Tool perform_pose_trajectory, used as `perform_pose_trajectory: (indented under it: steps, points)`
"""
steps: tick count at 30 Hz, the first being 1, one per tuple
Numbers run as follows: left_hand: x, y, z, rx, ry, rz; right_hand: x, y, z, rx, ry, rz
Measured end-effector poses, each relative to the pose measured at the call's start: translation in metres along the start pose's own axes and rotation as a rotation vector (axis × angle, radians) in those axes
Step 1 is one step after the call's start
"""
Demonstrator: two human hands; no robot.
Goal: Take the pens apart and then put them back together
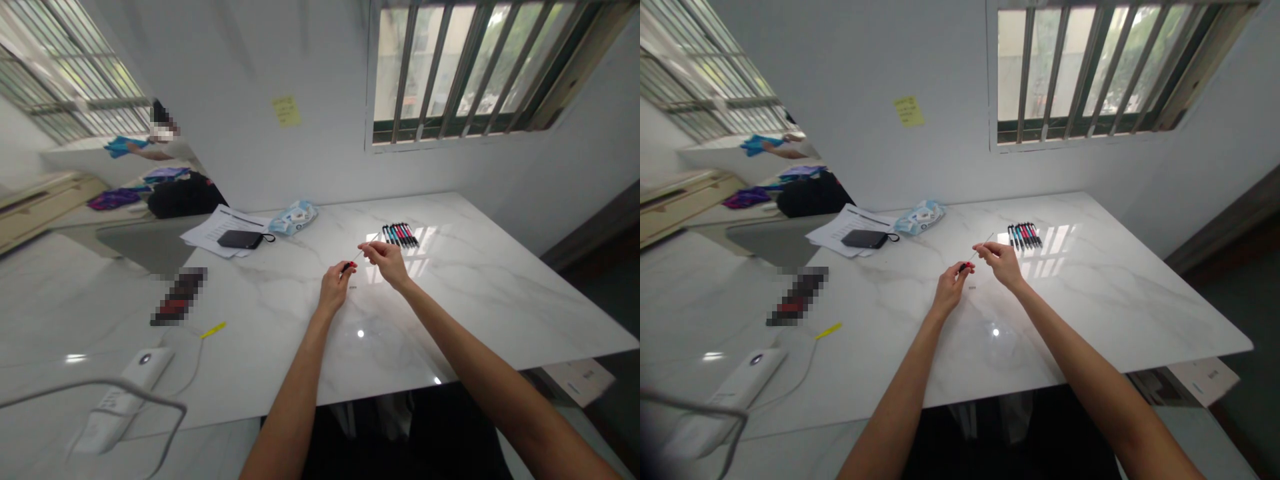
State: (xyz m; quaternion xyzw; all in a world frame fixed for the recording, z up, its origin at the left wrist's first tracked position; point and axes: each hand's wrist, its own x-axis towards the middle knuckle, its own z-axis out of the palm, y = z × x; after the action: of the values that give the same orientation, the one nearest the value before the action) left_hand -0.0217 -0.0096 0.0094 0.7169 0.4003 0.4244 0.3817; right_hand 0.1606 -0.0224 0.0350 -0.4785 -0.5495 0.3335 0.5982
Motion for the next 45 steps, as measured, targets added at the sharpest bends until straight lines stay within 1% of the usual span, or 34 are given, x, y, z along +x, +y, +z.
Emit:
perform_pose_trajectory:
  steps: [3,6,9,11,15,17,19,21,24,27,30,32,35,41,45]
  points:
    - [-0.001,-0.001,0.001,0.024,-0.013,0.027,-0.002,0.003,0.003,-0.07,-0.113,-0.013]
    - [-0.001,-0.002,0.002,0.027,-0.009,0.019,-0.006,0.012,0.006,-0.104,-0.216,-0.022]
    - [0.0,-0.003,0.001,0.036,0.015,-0.009,-0.011,0.026,0.007,-0.171,-0.217,-0.042]
    - [0.001,-0.004,-0.001,0.046,0.057,-0.029,-0.015,0.036,0.006,-0.279,-0.237,-0.056]
    - [0.002,-0.007,-0.006,0.113,0.174,-0.08,-0.024,0.05,0.006,-0.472,-0.386,-0.089]
    - [0.002,-0.009,-0.008,0.145,0.203,-0.102,-0.027,0.052,0.005,-0.495,-0.421,-0.098]
    - [0.003,-0.011,-0.009,0.151,0.202,-0.116,-0.026,0.053,0.003,-0.457,-0.409,-0.07]
    - [0.003,-0.011,-0.007,0.101,0.167,-0.126,-0.022,0.055,-0.003,-0.351,-0.348,-0.014]
    - [0.004,-0.009,-0.002,-0.079,0.058,-0.158,-0.013,0.059,-0.013,-0.147,-0.174,0.055]
    - [0.003,-0.007,0.002,-0.234,-0.105,-0.228,-0.006,0.06,-0.021,0.032,-0.031,0.15]
    - [0.0,-0.005,0.004,-0.275,-0.265,-0.301,-0.002,0.057,-0.025,0.216,0.033,0.266]
    - [-0.001,-0.005,0.003,-0.293,-0.313,-0.33,-0.002,0.053,-0.025,0.321,0.064,0.309]
    - [-0.002,-0.004,0.0,-0.31,-0.362,-0.363,-0.002,0.047,-0.023,0.399,0.084,0.318]
    - [-0.002,0.0,-0.004,-0.299,-0.48,-0.366,-0.003,0.041,-0.023,0.399,0.092,0.219]
    - [-0.003,0.0,-0.004,-0.293,-0.482,-0.366,-0.004,0.037,-0.023,0.353,0.032,0.189]
